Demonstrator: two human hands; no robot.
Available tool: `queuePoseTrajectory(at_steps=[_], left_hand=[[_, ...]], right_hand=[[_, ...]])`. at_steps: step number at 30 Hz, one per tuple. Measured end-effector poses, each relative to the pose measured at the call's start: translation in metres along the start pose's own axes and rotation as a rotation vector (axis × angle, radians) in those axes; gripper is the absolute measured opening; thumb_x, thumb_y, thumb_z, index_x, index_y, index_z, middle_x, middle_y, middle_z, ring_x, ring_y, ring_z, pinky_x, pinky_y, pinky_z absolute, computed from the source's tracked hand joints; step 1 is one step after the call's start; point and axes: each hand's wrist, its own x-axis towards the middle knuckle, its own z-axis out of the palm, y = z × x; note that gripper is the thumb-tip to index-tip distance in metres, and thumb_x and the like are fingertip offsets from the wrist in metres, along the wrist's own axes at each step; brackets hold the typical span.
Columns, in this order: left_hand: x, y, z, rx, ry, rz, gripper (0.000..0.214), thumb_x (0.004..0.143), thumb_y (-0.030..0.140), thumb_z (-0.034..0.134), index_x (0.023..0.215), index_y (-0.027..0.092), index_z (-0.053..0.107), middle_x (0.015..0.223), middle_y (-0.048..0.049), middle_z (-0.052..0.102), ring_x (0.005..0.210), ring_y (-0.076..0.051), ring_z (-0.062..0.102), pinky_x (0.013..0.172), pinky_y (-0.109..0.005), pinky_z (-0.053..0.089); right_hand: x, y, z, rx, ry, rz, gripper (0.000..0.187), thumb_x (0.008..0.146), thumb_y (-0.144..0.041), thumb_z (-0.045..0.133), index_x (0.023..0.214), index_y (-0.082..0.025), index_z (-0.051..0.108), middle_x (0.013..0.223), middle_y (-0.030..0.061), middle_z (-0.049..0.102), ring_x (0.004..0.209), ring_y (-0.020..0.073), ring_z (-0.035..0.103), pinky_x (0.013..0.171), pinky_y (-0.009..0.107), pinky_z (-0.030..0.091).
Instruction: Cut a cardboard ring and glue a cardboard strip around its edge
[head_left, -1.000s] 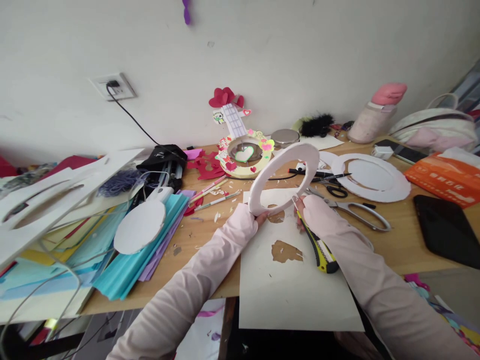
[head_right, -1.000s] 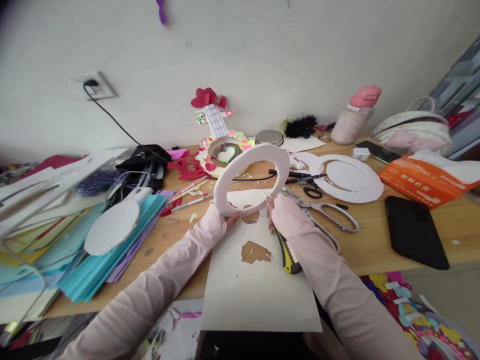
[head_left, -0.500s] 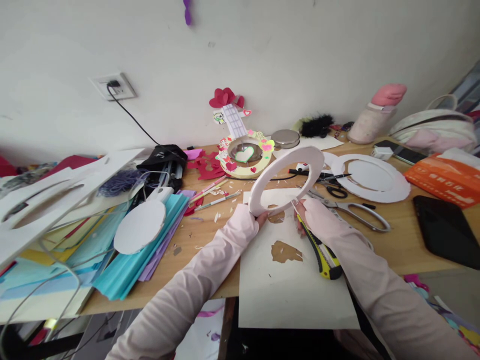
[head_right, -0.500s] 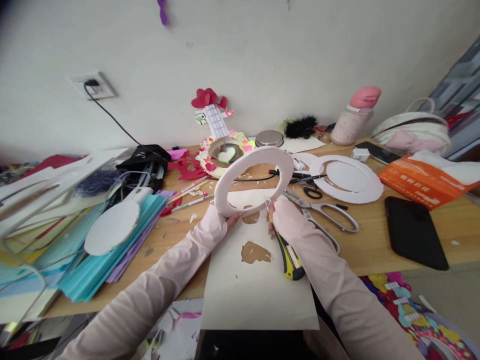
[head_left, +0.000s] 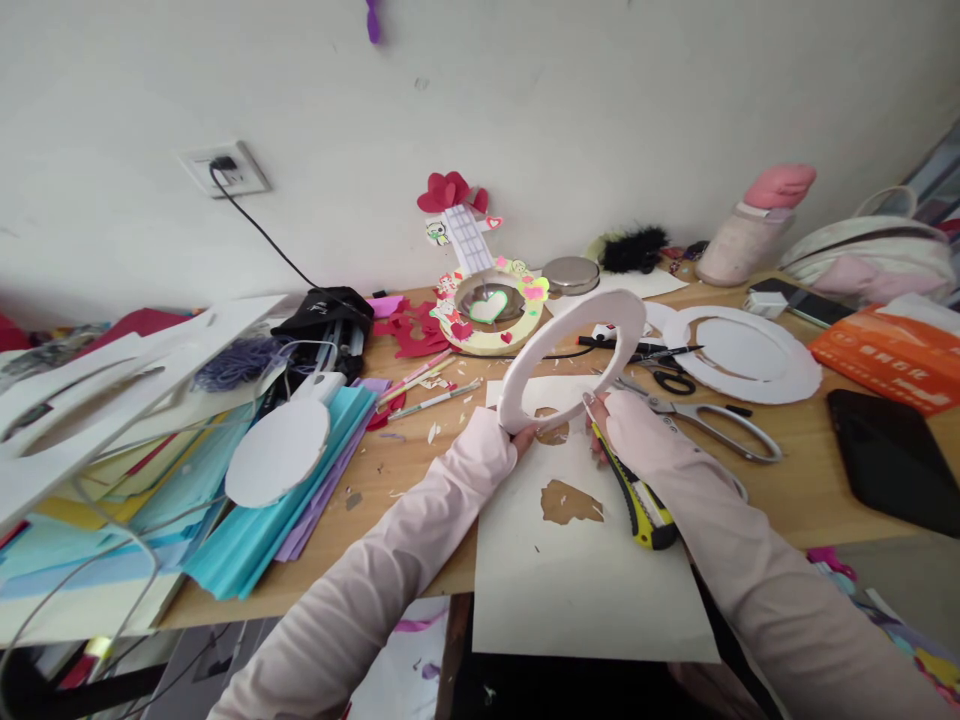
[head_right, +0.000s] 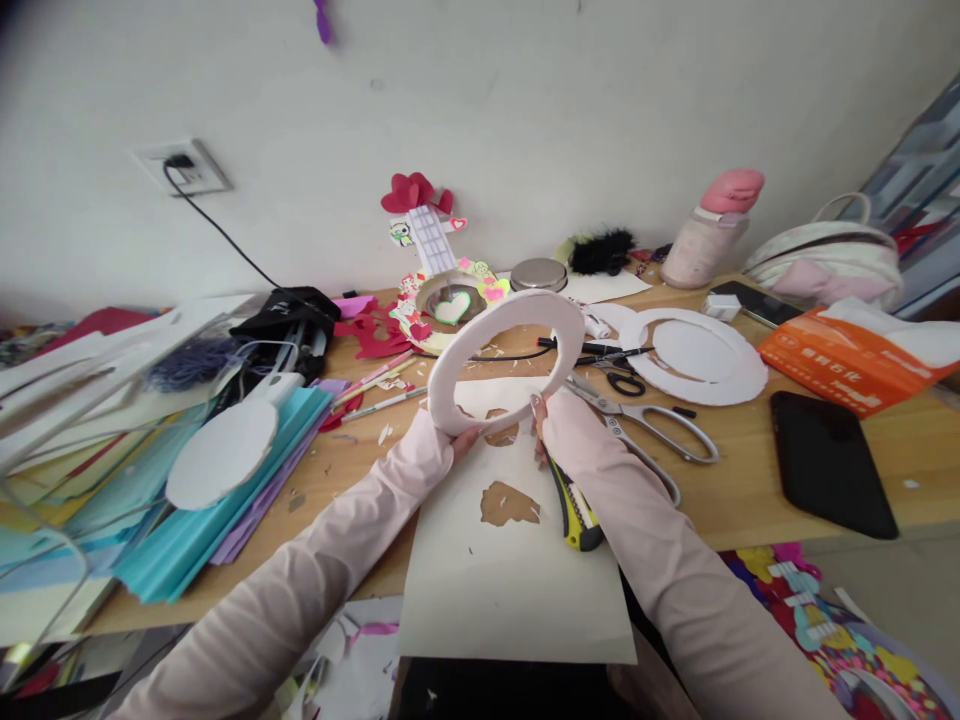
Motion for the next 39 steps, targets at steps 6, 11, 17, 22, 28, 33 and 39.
queuePoseTrajectory(at_steps=[6,11,17,22,28,33,39], left_hand=[[-0.002,0.005,0.003,0.062,0.027,-0.120,0.024,0.089,0.046,0.074,0.088,0.023,0.068,0.090,-0.0079,0.080,0.093,-0.028,0.078,0.090,-0.038,0.065],[0.000,0.000,0.010,0.047,0.085,-0.157,0.027,0.085,0.049,0.077,0.084,0.024,0.066,0.088,-0.0085,0.079,0.091,-0.030,0.078,0.088,-0.039,0.065],[0.000,0.001,0.011,-0.044,0.062,-0.083,0.020,0.083,0.039,0.079,0.081,0.024,0.066,0.084,-0.0063,0.079,0.084,-0.026,0.078,0.080,-0.035,0.066],[-0.002,0.010,0.009,-0.017,0.034,-0.141,0.020,0.084,0.035,0.081,0.078,0.022,0.067,0.085,-0.0092,0.080,0.083,-0.027,0.078,0.082,-0.036,0.066],[-0.003,0.014,0.011,-0.051,0.062,-0.107,0.016,0.086,0.034,0.080,0.090,0.021,0.073,0.091,-0.0084,0.082,0.088,-0.026,0.079,0.087,-0.037,0.067],[-0.004,0.015,0.008,-0.039,0.044,-0.083,0.013,0.086,0.031,0.079,0.086,0.020,0.072,0.087,-0.0072,0.081,0.084,-0.025,0.079,0.083,-0.034,0.066],[-0.002,0.015,0.011,0.027,0.053,-0.165,0.018,0.086,0.033,0.081,0.082,0.020,0.069,0.085,-0.0066,0.080,0.082,-0.022,0.077,0.078,-0.029,0.064]], right_hand=[[0.007,0.020,0.003,0.033,-0.040,-0.047,0.051,0.116,-0.026,0.040,0.066,-0.023,0.046,0.044,-0.0041,0.053,0.035,0.0094,0.050,0.041,0.020,0.042],[0.009,0.029,0.001,0.048,-0.119,-0.087,0.052,0.116,-0.029,0.043,0.064,-0.023,0.050,0.045,-0.0023,0.057,0.035,0.0109,0.053,0.040,0.021,0.044],[0.014,0.030,0.002,0.072,-0.088,-0.117,0.050,0.115,-0.027,0.043,0.066,-0.022,0.053,0.046,-0.0016,0.058,0.035,0.0105,0.054,0.040,0.020,0.044],[0.012,0.031,0.007,0.142,-0.129,-0.048,0.053,0.112,-0.030,0.048,0.059,-0.023,0.050,0.044,0.0010,0.057,0.032,0.0124,0.050,0.037,0.024,0.043],[0.011,0.029,0.009,0.159,-0.095,-0.091,0.049,0.108,-0.031,0.058,0.060,-0.022,0.054,0.046,0.0010,0.060,0.034,0.0126,0.054,0.039,0.023,0.044],[0.016,0.027,0.007,0.108,-0.011,-0.054,0.051,0.112,-0.029,0.051,0.061,-0.022,0.051,0.043,-0.0013,0.055,0.031,0.0106,0.050,0.038,0.022,0.040],[0.014,0.036,0.010,0.099,-0.100,-0.115,0.048,0.112,-0.032,0.048,0.065,-0.023,0.053,0.047,0.0001,0.060,0.035,0.0124,0.055,0.040,0.023,0.043]])
